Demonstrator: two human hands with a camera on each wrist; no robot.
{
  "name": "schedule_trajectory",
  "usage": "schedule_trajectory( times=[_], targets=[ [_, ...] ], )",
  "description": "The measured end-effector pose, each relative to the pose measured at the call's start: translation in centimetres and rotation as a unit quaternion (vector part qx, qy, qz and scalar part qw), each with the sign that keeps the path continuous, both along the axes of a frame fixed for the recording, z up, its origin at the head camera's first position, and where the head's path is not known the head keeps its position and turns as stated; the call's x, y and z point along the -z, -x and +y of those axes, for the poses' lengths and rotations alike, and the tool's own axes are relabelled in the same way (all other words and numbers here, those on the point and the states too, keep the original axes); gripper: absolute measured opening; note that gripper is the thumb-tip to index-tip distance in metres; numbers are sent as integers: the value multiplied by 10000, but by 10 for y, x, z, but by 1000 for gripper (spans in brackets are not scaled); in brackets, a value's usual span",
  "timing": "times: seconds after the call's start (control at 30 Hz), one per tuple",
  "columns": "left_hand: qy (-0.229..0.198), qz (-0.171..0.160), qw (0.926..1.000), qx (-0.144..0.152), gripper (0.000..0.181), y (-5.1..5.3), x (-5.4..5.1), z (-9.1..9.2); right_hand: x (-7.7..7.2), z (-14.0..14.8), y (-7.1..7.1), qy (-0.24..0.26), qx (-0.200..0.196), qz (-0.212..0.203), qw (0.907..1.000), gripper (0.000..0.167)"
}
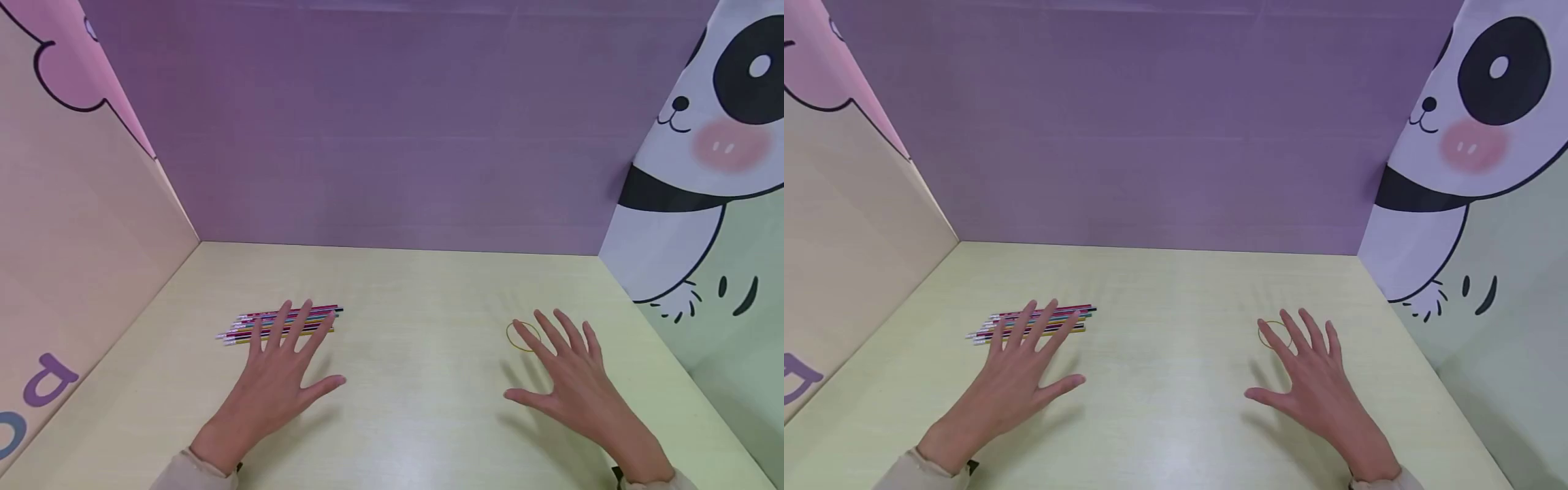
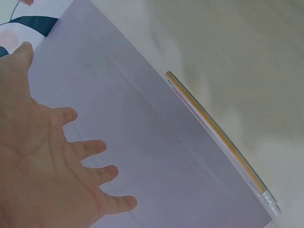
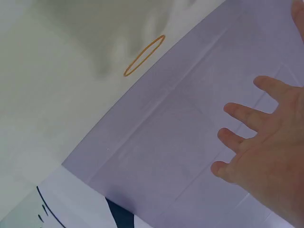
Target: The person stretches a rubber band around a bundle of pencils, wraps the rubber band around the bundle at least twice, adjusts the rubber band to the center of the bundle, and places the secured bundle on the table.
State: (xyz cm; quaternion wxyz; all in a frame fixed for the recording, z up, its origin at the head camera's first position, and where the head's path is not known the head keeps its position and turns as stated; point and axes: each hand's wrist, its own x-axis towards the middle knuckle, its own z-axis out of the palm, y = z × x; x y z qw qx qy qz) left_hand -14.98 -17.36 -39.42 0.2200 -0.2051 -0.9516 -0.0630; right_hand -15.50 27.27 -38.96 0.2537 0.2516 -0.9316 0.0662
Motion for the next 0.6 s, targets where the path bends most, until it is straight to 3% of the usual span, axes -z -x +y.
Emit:
schedule_trajectory(
  times=[0.33, 0.6],
  targets=[
    [54, -377, 9993, 20, 81, -6, -2, -5, -11, -20, 13, 74, -403, -127, 9991, 84],
    [-826, -649, 9928, 575, 67, -9, -8, -9, -16, -42, 21, 731, -557, -679, 9934, 55]
  ],
)
